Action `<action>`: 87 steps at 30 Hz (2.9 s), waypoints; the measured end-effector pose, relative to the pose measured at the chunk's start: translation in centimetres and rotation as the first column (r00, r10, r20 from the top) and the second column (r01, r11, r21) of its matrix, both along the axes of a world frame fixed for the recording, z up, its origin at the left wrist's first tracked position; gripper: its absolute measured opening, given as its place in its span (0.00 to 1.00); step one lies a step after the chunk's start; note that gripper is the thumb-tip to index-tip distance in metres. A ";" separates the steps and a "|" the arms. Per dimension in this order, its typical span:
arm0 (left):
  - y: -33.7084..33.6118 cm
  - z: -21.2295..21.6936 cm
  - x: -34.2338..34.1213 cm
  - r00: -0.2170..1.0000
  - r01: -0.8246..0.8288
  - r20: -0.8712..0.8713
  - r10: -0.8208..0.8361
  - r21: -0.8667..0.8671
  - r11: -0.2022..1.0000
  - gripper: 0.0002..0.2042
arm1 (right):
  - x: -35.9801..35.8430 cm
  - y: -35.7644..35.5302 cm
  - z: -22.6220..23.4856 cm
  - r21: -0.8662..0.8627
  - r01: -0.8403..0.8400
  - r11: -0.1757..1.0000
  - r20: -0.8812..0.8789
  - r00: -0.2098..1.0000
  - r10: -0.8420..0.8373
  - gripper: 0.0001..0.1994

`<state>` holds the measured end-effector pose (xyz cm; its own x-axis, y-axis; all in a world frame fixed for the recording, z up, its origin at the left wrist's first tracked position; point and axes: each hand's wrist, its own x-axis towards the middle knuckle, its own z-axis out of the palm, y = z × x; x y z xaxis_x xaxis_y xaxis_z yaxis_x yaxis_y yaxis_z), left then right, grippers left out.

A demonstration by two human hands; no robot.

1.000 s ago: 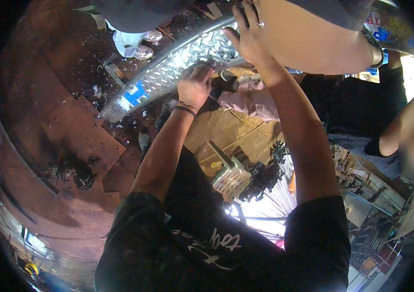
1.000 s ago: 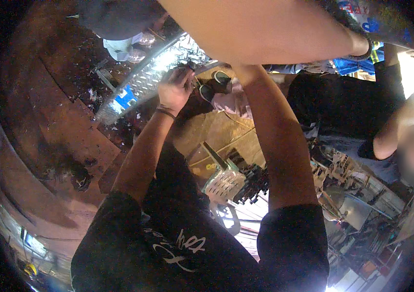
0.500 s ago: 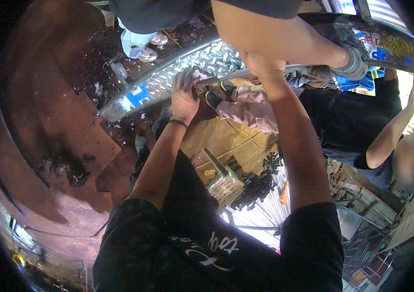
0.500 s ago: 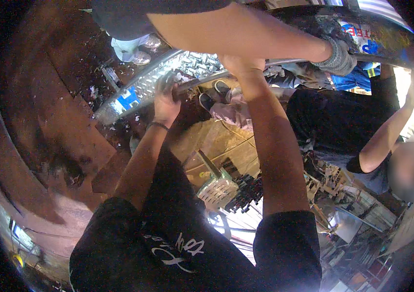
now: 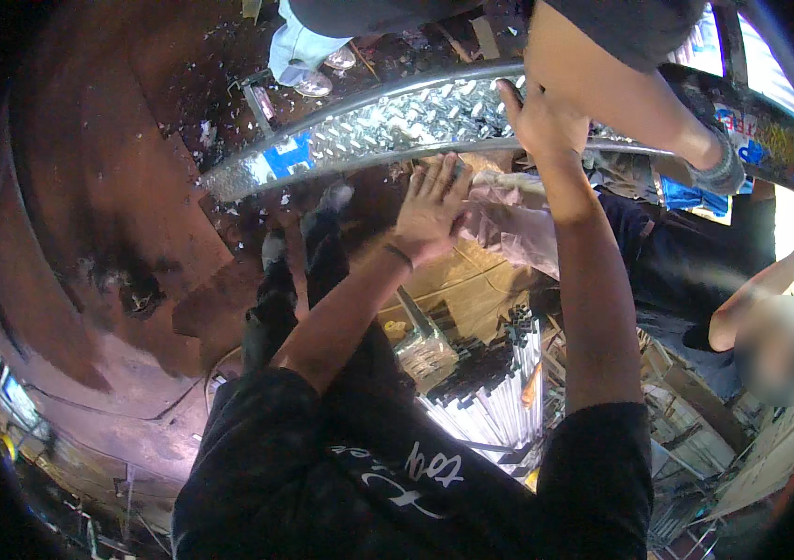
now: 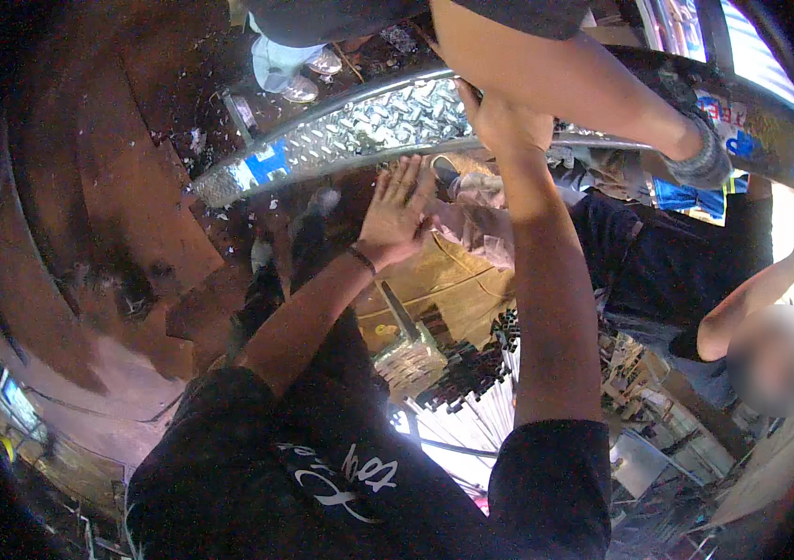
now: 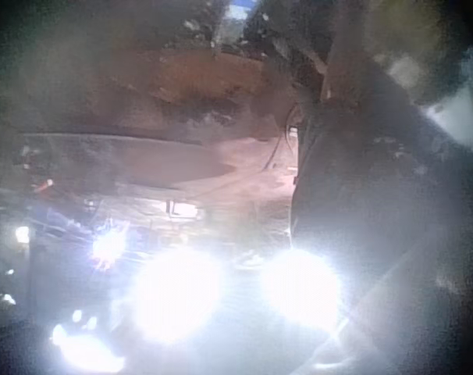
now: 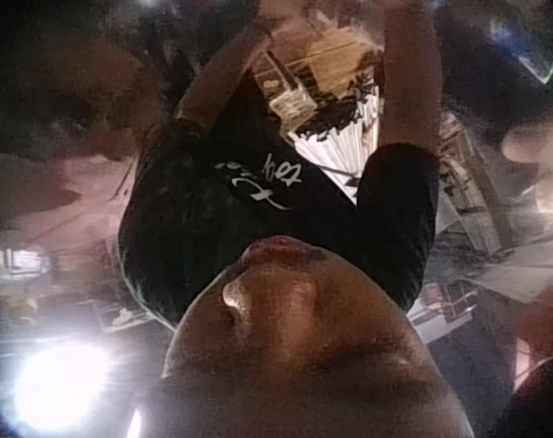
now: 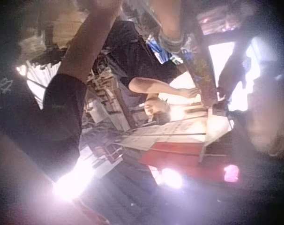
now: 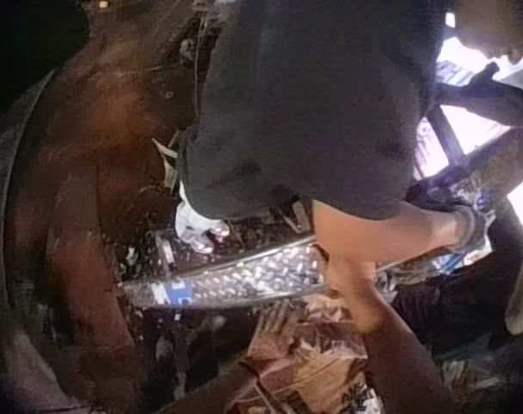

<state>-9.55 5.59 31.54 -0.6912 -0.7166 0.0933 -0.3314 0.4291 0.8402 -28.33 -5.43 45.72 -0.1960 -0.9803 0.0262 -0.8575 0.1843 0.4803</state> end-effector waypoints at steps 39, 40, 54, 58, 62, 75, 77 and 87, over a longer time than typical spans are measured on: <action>-10.1 -6.2 1.7 0.792 -0.597 -0.088 0.604 0.093 0.797 0.08 | -1.4 0.1 -0.9 -0.078 -0.169 0.983 -0.135 0.978 0.157 0.36; -10.2 -6.1 1.8 0.792 -0.597 -0.096 0.603 0.082 0.798 0.08 | -1.5 0.1 -1.0 -0.150 -0.237 0.960 -0.156 0.964 0.214 0.34; -11.2 -7.5 1.2 0.902 -0.409 0.002 0.431 -0.310 0.858 0.15 | -0.7 0.6 -1.0 -0.177 -0.271 0.946 -0.203 0.951 0.234 0.33; -11.2 -8.2 1.9 0.896 -0.444 -0.091 0.436 -0.231 0.866 0.14 | -0.4 0.2 -0.3 -0.162 -0.240 0.957 -0.105 0.969 0.225 0.33; -10.7 -7.1 2.7 0.858 -0.471 -0.144 0.494 0.167 0.866 0.12 | 0.3 0.3 0.3 -0.144 -0.212 0.967 -0.134 0.972 0.194 0.33; -11.3 -6.8 3.0 0.927 -0.373 -0.086 0.365 -0.123 0.920 0.18 | 0.8 0.2 0.8 -0.090 -0.192 0.977 -0.160 0.971 0.176 0.34; -11.3 -7.3 3.1 0.928 -0.373 -0.099 0.360 -0.179 0.910 0.19 | 0.8 0.2 0.8 -0.090 -0.202 0.975 -0.165 0.969 0.185 0.35; -11.5 -7.7 2.4 0.954 -0.237 0.110 0.280 -0.296 0.925 0.18 | 0.7 0.4 0.9 -0.104 -0.209 0.972 -0.181 0.965 0.188 0.35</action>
